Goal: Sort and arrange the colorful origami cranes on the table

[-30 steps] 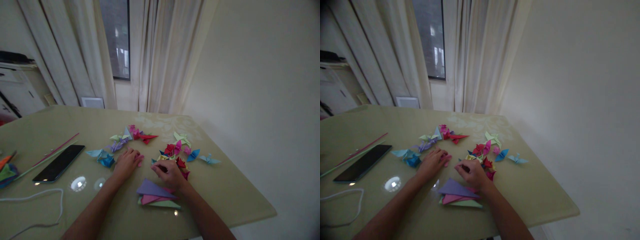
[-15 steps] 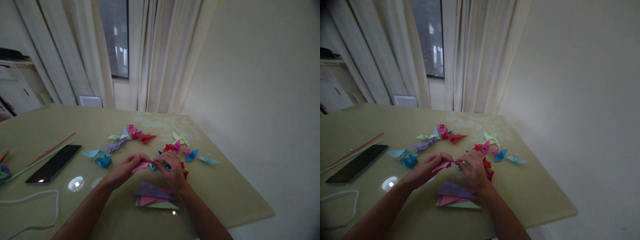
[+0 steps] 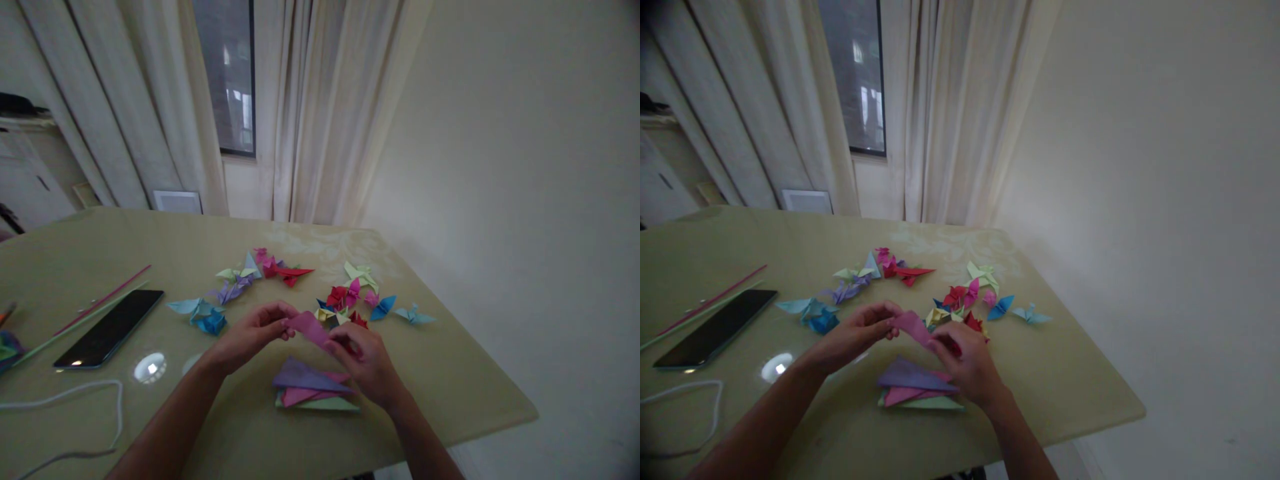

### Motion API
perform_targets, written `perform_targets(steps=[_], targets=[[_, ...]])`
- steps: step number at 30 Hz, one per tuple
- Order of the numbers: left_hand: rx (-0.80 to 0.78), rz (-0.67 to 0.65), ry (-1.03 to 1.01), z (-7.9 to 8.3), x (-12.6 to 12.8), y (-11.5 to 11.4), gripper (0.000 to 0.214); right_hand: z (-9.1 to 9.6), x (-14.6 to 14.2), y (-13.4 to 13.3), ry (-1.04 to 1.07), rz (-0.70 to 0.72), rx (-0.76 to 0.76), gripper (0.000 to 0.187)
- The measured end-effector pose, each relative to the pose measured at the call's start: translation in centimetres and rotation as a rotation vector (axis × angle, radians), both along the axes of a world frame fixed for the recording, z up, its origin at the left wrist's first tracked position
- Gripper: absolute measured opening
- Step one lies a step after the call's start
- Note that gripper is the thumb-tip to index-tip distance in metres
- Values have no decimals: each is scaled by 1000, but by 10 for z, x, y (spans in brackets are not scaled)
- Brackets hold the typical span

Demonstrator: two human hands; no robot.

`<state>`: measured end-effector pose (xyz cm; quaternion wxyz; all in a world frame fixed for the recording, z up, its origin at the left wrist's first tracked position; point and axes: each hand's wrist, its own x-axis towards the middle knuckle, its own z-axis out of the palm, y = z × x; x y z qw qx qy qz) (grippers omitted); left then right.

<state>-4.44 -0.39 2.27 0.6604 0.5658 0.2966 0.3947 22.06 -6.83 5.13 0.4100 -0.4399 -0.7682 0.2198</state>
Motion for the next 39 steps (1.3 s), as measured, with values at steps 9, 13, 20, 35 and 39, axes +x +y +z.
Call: perform_targets(steps=[9, 13, 20, 35, 39], targets=[[-23, -180, 138, 7, 3, -4, 56, -21, 13, -42, 111, -129, -285, 30], [182, -155, 294, 10, 6, -5, 52, -27, 6, -40, -38, -63, -312, 25], [553, -401, 728, -8, 26, -20, 92, -34, -6, -44, -385, -39, -230, 66], [877, -339, 978, -6, 45, -37, 36, -48, -22, -53, -891, -110, -143, 33], [875, -346, 991, -9, 51, -38, 36, -42, -19, -56, -874, -94, -161, 31]])
